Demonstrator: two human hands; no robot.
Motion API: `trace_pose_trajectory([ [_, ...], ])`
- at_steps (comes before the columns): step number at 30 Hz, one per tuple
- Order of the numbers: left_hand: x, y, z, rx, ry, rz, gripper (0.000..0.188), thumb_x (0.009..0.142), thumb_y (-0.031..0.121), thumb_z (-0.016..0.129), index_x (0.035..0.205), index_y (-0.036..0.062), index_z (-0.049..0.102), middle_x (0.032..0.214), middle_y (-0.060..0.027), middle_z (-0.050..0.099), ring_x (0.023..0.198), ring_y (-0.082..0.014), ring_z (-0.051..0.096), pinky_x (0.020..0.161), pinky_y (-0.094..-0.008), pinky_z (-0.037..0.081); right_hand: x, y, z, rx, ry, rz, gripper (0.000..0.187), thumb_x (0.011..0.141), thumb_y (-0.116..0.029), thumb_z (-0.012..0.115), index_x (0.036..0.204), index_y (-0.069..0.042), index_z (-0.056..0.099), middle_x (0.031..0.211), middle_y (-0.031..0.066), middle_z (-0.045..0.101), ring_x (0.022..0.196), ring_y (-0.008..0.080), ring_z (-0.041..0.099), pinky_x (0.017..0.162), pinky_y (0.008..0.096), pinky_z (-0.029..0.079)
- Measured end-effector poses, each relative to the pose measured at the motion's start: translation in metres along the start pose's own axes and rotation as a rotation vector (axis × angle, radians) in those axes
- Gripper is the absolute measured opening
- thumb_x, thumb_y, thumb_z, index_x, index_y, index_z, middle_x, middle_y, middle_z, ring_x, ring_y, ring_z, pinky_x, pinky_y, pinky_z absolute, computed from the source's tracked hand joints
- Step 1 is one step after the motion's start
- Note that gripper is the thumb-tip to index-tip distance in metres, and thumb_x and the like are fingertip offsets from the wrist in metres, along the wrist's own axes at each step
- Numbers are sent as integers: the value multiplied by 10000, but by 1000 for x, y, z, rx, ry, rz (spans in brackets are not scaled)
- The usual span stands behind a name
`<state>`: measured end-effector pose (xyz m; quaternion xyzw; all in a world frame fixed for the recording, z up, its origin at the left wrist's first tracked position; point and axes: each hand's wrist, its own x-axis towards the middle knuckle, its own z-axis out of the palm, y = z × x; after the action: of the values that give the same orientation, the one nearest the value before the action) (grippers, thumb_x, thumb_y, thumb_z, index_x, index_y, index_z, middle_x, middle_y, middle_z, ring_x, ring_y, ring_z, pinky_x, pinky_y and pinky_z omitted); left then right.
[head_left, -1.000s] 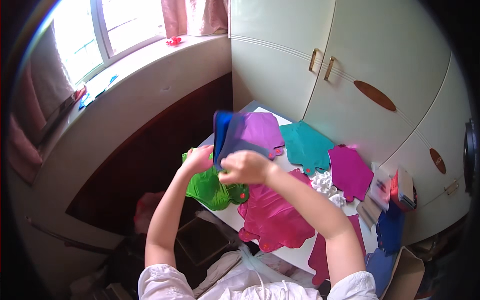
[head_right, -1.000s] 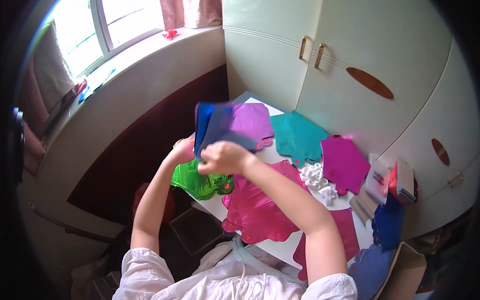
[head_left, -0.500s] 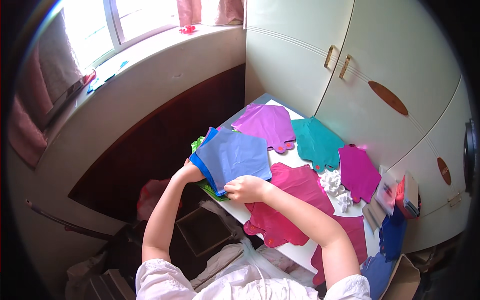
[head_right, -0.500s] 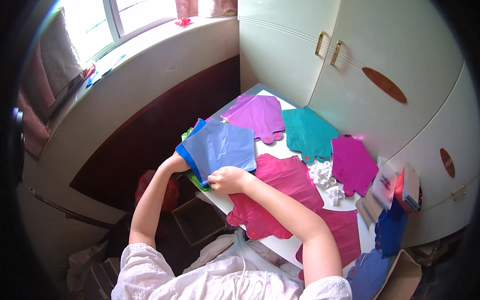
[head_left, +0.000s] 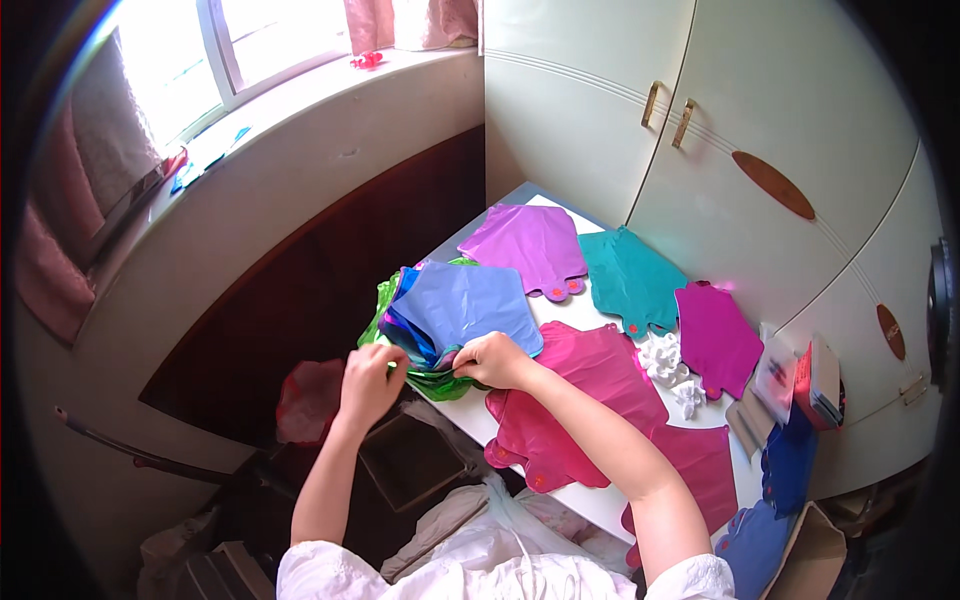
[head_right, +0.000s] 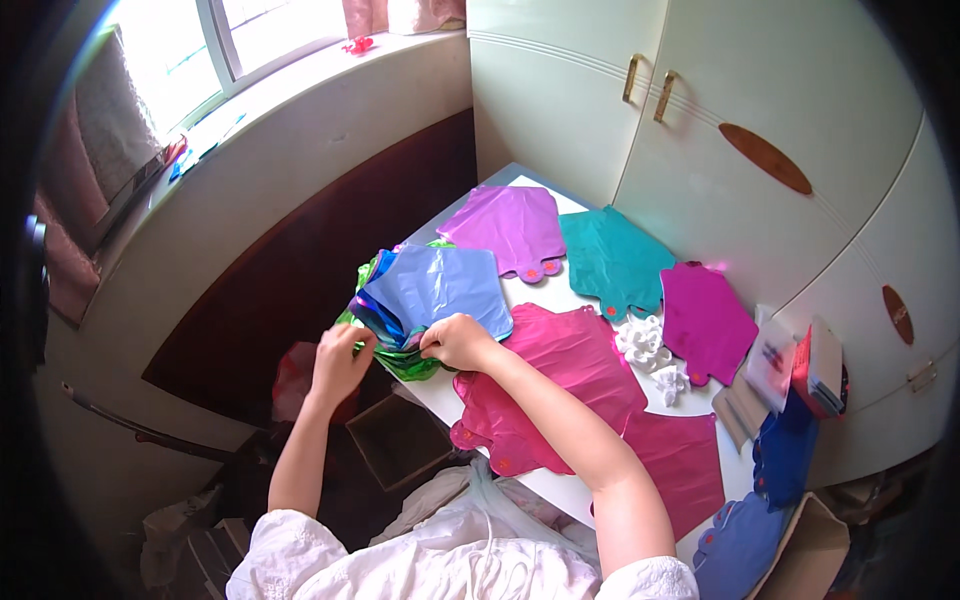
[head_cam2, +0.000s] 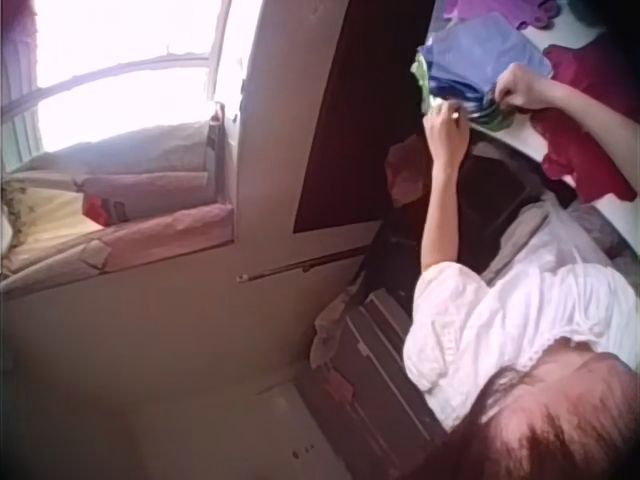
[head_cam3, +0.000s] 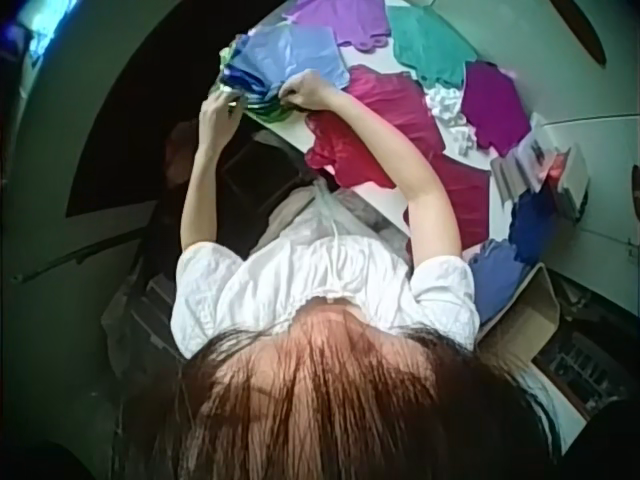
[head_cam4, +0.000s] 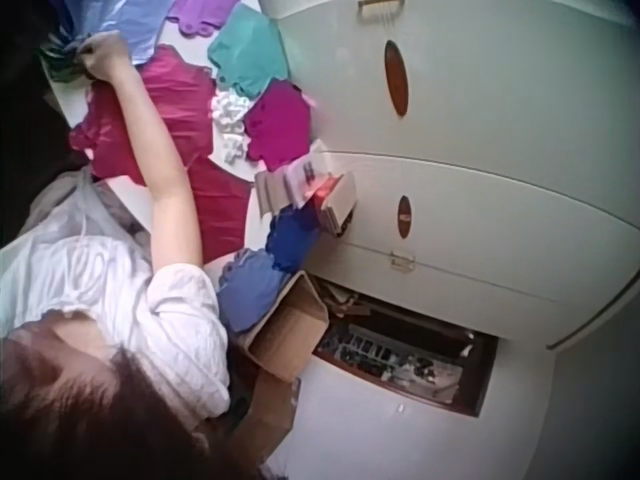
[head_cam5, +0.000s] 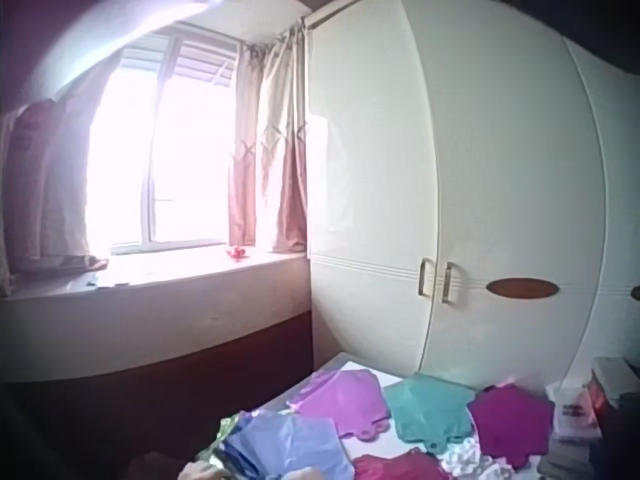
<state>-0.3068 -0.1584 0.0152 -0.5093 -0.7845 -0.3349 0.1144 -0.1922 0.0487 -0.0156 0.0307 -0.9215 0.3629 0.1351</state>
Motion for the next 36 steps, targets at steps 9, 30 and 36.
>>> trace_pose_trajectory([
  [9,-22,26,19,-45,-105,173,223,796,39,612,1014,67,650,890,-93,597,834,-270,561,743,-370,465,-1,-2,-5,72,10,123,221,674,-219,745,838,-73,720,786,120,679,747,261,662,698,336,510],
  [30,-22,-18,33,576,-17,-156,424,740,402,707,980,58,642,833,-73,559,854,-242,535,703,-378,430,20,10,-50,617,512,285,84,795,-115,704,812,-37,676,716,-1,644,641,58,564,591,223,457],
  [36,-14,-10,33,534,-71,-180,451,747,397,707,1034,57,632,864,-90,567,879,-260,541,724,-386,437,2,10,-152,844,1005,217,56,817,-89,688,851,-55,657,742,-29,605,686,57,535,662,210,442],
])
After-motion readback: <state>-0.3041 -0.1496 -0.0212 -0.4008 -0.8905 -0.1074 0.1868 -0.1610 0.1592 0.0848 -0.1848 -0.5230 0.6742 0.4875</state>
